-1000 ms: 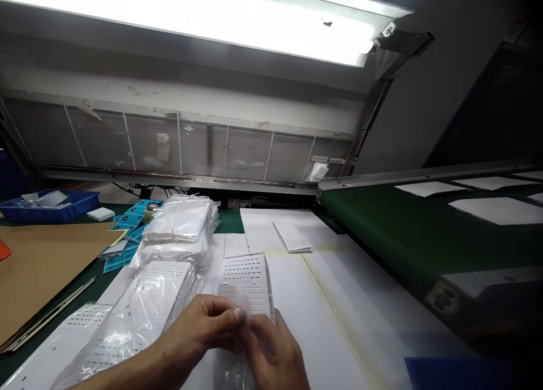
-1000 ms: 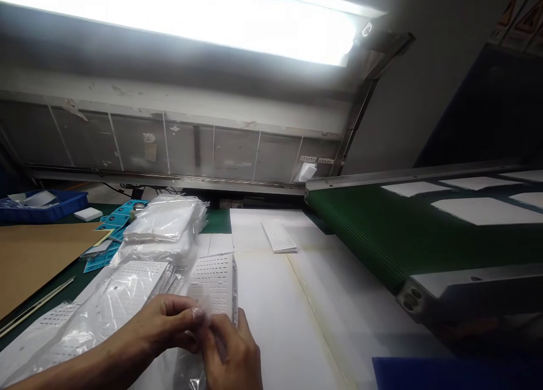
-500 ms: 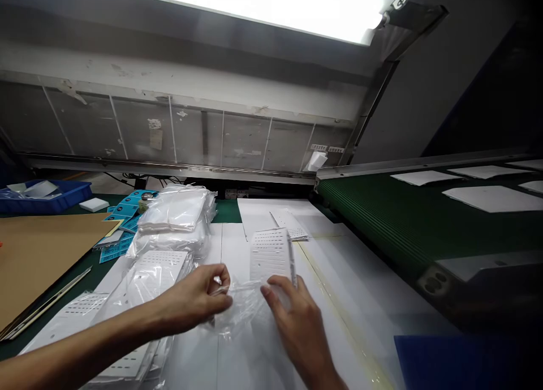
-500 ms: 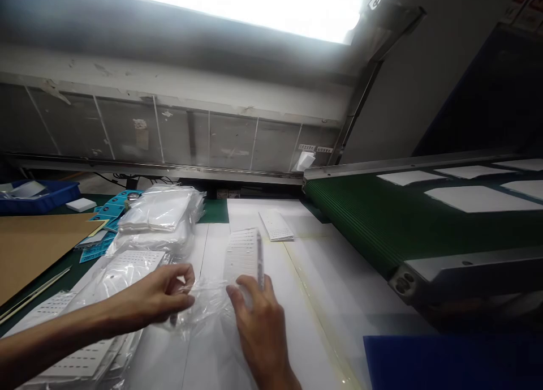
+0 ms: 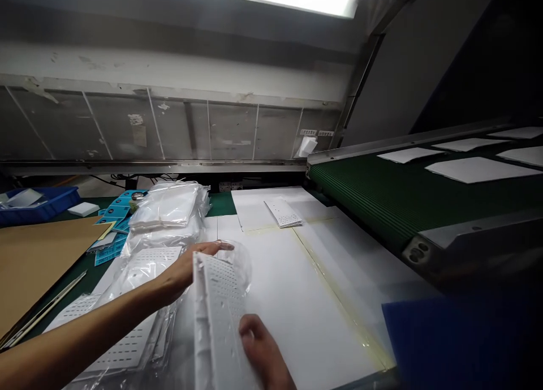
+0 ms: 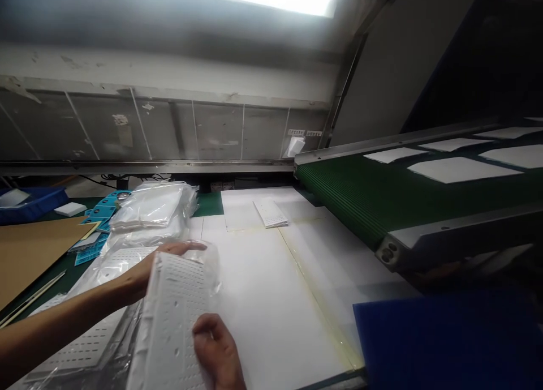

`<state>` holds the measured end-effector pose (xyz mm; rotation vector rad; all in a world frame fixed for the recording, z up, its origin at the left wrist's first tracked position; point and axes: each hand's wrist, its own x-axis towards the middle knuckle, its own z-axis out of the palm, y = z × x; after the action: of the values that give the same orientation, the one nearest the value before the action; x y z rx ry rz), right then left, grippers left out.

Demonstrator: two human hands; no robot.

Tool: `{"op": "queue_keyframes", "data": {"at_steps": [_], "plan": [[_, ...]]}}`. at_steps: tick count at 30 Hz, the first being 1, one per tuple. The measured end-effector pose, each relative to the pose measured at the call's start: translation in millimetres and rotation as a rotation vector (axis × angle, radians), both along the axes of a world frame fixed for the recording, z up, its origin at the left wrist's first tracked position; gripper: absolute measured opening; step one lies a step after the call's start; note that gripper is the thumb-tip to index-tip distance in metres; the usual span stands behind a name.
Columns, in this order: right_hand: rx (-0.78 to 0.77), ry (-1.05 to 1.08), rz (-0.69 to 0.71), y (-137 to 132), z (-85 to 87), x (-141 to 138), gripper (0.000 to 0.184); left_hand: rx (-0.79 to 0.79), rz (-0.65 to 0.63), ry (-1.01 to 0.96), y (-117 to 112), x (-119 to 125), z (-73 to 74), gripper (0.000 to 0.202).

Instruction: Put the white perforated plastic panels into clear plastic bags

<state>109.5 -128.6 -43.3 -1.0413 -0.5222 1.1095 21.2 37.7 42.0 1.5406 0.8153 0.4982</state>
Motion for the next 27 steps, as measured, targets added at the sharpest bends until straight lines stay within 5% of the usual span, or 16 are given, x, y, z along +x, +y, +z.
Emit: {"op": "queue_keyframes", "data": {"at_steps": [4, 7, 14, 18, 23, 27], "plan": [[-0.006, 0.218, -0.016, 9, -8.0, 1, 0.036, -0.105, 0.069, -0.033, -2, -8, 3.6, 0.055], [-0.025, 0.258, -0.021, 15, -9.7, 0, 0.038, -0.039, 0.129, -0.088, -8, -10, -1.2, 0.057], [0.065, -0.025, -0.254, 32, -3.0, 16, 0.091, 0.28, -0.087, 0.015, -21, -25, -10.4, 0.043], [0.144, -0.29, -0.142, 44, -4.2, 43, 0.077, 0.107, -0.151, -0.008, -13, -33, -6.5, 0.035], [0.184, -0.497, -0.085, 58, -14.2, 53, 0.06, 0.07, 0.093, -0.178, 1, -22, -8.3, 0.039], [0.025, -0.605, -0.083, 50, -26.1, 54, 0.058, 0.074, -0.049, -0.2, 0, -21, -6.4, 0.032]]}}
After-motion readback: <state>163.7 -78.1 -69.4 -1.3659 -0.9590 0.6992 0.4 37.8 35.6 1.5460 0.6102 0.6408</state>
